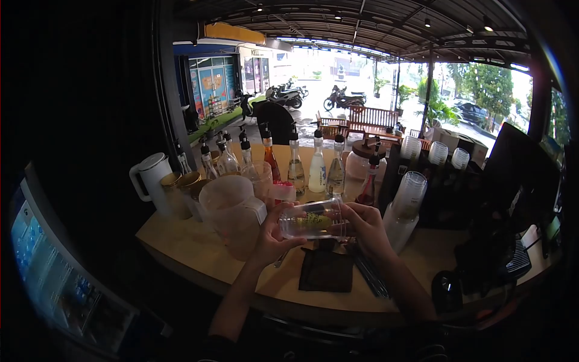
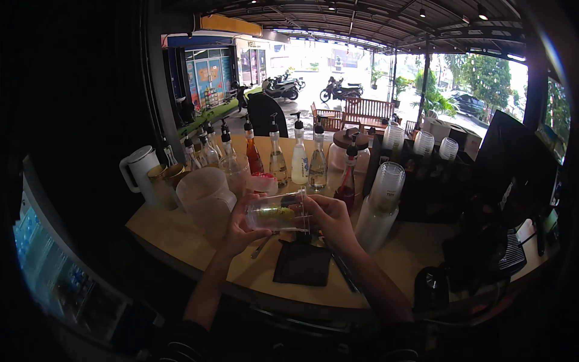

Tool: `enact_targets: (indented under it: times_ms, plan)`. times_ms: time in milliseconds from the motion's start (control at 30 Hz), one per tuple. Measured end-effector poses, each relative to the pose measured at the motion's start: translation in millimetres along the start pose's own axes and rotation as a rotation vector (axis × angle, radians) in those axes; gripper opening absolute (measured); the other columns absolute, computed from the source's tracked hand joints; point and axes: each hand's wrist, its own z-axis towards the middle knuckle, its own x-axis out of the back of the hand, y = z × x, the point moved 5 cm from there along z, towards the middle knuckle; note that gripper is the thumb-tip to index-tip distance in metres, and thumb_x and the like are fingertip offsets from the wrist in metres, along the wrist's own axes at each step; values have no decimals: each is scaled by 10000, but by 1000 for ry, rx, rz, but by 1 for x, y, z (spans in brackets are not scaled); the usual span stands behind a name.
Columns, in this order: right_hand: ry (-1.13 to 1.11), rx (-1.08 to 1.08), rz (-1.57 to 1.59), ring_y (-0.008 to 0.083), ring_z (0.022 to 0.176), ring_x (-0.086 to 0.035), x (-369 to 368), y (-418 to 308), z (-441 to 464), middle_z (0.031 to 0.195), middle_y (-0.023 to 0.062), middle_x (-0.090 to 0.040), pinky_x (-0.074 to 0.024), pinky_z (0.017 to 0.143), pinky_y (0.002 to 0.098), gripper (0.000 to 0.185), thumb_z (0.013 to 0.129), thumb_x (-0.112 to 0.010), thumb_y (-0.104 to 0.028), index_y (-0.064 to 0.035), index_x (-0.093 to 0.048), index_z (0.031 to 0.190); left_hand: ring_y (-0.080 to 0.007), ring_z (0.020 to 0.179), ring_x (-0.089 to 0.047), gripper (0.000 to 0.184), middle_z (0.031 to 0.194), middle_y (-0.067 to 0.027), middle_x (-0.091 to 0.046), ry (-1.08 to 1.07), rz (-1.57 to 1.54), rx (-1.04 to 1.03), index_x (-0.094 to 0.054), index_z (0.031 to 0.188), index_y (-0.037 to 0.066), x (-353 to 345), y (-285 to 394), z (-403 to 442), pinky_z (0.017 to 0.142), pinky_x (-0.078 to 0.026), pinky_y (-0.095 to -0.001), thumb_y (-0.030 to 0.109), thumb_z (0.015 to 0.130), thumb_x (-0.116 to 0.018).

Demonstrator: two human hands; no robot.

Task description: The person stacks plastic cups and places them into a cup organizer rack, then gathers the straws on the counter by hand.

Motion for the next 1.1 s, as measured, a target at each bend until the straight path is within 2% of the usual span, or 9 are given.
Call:
enact_targets:
  times_ms: [300,467,500,600,633,733,867,967,1100]
  plan:
    - [35,-72,20,158,795,-638,-1,9,-2,969,130,-642,-537,702,271,360,919,-517,-262,53,-568,1083,-223,1216,-403,742,1305,-104,-370,-19,18,-12,-327,1283,83,3,-7,-3,1015,-389,-369,-43,675,-733]
    - [20,-13,165,160,872,-626,2,14,1,991,124,-634,-528,766,304,354,927,-500,-265,41,-549,1099,-220,1219,-389,772,1291,-121,-369,148,175,-88,-255,1332,65,-9,14,10,992,-386,-360,109,729,-735]
    - [-15,10,230,170,903,-619,1,13,0,1016,126,-625,-521,790,316,341,932,-490,-253,33,-532,1114,-206,1174,-423,778,1262,-118,-394,250,111,-124,-268,1322,53,-7,13,15,961,-391,-336,186,727,-750]
    - [-82,47,352,195,990,-594,1,0,-6,1088,137,-597,-504,842,345,305,939,-473,-213,11,-481,1146,-192,1117,-463,751,1211,-102,-443,350,-220,-58,-309,1295,29,-22,9,31,933,-405,-320,207,722,-761]
    - [-108,77,387,193,996,-592,2,-8,-10,1091,137,-595,-501,849,345,290,937,-477,-202,8,-478,1138,-188,1061,-508,679,1133,-80,-507,336,-279,-68,-390,1235,16,-32,8,36,910,-423,-318,229,715,-771]
    - [-137,117,416,180,1002,-590,17,-35,-25,1069,125,-601,-490,868,336,255,927,-499,-180,-3,-474,1109,-183,1015,-536,606,1087,-69,-537,264,-29,-192,-447,1177,9,-71,22,54,890,-439,-320,227,715,-772]
    - [-35,142,214,188,987,-596,67,-67,-43,1046,127,-611,-500,876,341,233,915,-518,-164,5,-476,1071,-197,1035,-531,645,1114,-114,-525,101,-17,-24,-429,1175,-12,-127,34,92,891,-443,-323,207,687,-790]
    - [20,130,65,190,951,-605,117,-84,-56,1026,110,-600,-526,802,319,242,897,-546,-149,0,-470,1072,-203,1096,-494,711,1158,-129,-474,9,-47,-133,-343,1219,-3,-175,25,129,929,-426,-326,130,674,-781]
    - [362,299,-340,176,973,-550,190,-113,-79,1129,98,-495,-521,711,278,405,817,-637,-122,-34,-433,1155,-210,1126,-474,722,1194,-138,-457,-115,8,-174,-316,1237,19,-239,14,157,966,-399,-333,84,671,-759]
